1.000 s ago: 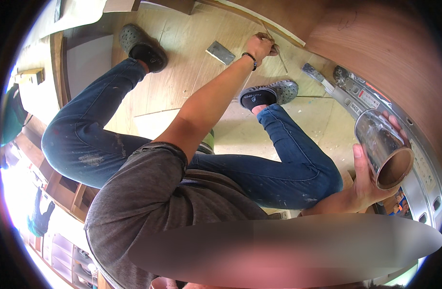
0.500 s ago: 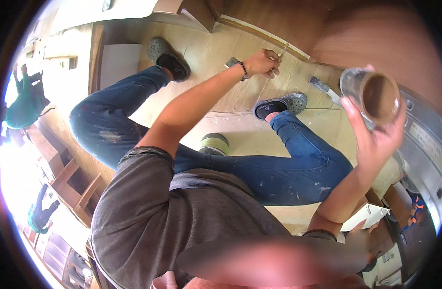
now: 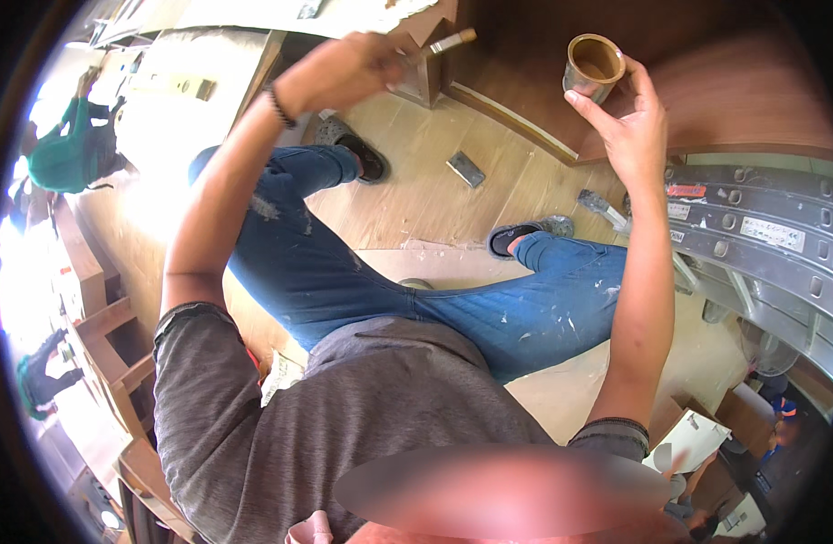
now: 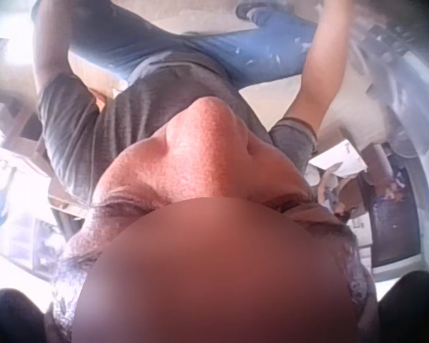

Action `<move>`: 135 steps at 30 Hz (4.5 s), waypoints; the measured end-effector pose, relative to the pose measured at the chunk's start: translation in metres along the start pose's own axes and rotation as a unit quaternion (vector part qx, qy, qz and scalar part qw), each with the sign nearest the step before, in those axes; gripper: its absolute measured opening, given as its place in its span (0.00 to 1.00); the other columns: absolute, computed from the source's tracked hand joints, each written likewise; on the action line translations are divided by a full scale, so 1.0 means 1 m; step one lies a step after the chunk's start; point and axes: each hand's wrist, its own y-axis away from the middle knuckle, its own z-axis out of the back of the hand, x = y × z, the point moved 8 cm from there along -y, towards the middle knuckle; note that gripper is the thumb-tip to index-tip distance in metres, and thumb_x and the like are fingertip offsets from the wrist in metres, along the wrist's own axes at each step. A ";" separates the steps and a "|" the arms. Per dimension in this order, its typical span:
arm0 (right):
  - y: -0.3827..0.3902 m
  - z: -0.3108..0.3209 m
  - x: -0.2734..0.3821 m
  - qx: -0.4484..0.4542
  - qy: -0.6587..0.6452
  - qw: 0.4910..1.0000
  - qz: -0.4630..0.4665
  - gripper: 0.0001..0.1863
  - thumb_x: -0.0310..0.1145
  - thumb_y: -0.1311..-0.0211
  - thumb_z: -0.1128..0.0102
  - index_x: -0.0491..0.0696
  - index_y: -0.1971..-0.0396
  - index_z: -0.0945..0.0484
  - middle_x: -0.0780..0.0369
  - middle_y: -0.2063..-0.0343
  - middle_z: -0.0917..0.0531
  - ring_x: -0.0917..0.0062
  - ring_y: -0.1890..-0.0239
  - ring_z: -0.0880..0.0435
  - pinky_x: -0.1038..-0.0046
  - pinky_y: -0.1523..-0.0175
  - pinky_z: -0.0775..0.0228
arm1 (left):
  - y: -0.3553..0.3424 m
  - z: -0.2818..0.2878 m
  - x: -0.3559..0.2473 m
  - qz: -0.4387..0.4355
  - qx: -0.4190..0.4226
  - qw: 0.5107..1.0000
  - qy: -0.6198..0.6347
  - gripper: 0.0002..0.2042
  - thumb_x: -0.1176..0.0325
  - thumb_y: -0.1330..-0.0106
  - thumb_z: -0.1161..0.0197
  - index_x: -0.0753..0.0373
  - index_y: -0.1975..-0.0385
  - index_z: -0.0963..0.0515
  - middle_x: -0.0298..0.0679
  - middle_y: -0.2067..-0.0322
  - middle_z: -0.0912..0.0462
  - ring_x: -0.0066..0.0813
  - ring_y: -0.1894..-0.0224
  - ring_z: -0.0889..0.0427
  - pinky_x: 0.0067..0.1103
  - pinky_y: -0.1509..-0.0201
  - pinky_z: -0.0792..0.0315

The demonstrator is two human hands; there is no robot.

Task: The person sits on the floor and applies a finish to the edges of a wooden cabinet using a small brush and a container. They repeatedly dip the brush into the container and apply the finish to the cabinet's trim.

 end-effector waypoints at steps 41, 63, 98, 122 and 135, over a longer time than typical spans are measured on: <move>-0.059 -0.622 0.194 0.287 -0.047 0.956 0.041 0.36 0.35 0.58 0.15 0.45 0.46 0.24 0.54 0.52 0.13 0.61 0.48 0.14 0.61 0.41 0.24 | 0.307 0.121 0.288 0.325 -0.527 0.780 -0.095 0.09 0.66 0.27 0.39 0.57 0.53 0.15 0.45 0.64 0.17 0.44 0.66 0.16 0.34 0.58 0.23; -0.021 -0.390 0.061 0.184 -0.084 0.978 0.041 0.19 0.33 0.42 0.24 0.45 0.52 0.17 0.56 0.54 0.12 0.65 0.49 0.13 0.66 0.42 0.23 | 0.238 0.108 0.334 0.341 -0.464 0.816 -0.042 0.11 0.62 0.26 0.40 0.57 0.52 0.14 0.47 0.57 0.14 0.48 0.56 0.14 0.35 0.49 0.23; 0.048 -0.125 0.005 0.367 -0.011 0.930 -0.025 0.08 0.37 0.38 0.30 0.48 0.66 0.12 0.59 0.67 0.09 0.66 0.68 0.11 0.65 0.59 0.21 | 0.196 0.142 0.175 0.213 -0.484 0.811 -0.252 0.13 0.63 0.26 0.38 0.62 0.50 0.16 0.48 0.56 0.13 0.45 0.53 0.14 0.36 0.47 0.22; 0.052 -0.072 0.123 0.215 -0.043 0.916 0.336 0.06 0.30 0.39 0.35 0.49 0.63 0.13 0.64 0.67 0.14 0.73 0.60 0.15 0.69 0.47 0.27 | -0.058 0.223 -0.089 -0.147 -0.583 0.793 0.096 0.16 0.58 0.21 0.43 0.65 0.49 0.19 0.36 0.58 0.14 0.24 0.55 0.18 0.24 0.50 0.26; 0.044 -0.063 0.092 0.242 -0.039 0.933 0.262 0.05 0.28 0.39 0.37 0.48 0.65 0.15 0.61 0.67 0.14 0.69 0.58 0.14 0.66 0.47 0.28 | -0.075 0.217 -0.063 -0.174 -0.540 0.798 0.204 0.10 0.64 0.24 0.37 0.65 0.55 0.17 0.35 0.65 0.12 0.24 0.63 0.16 0.21 0.55 0.26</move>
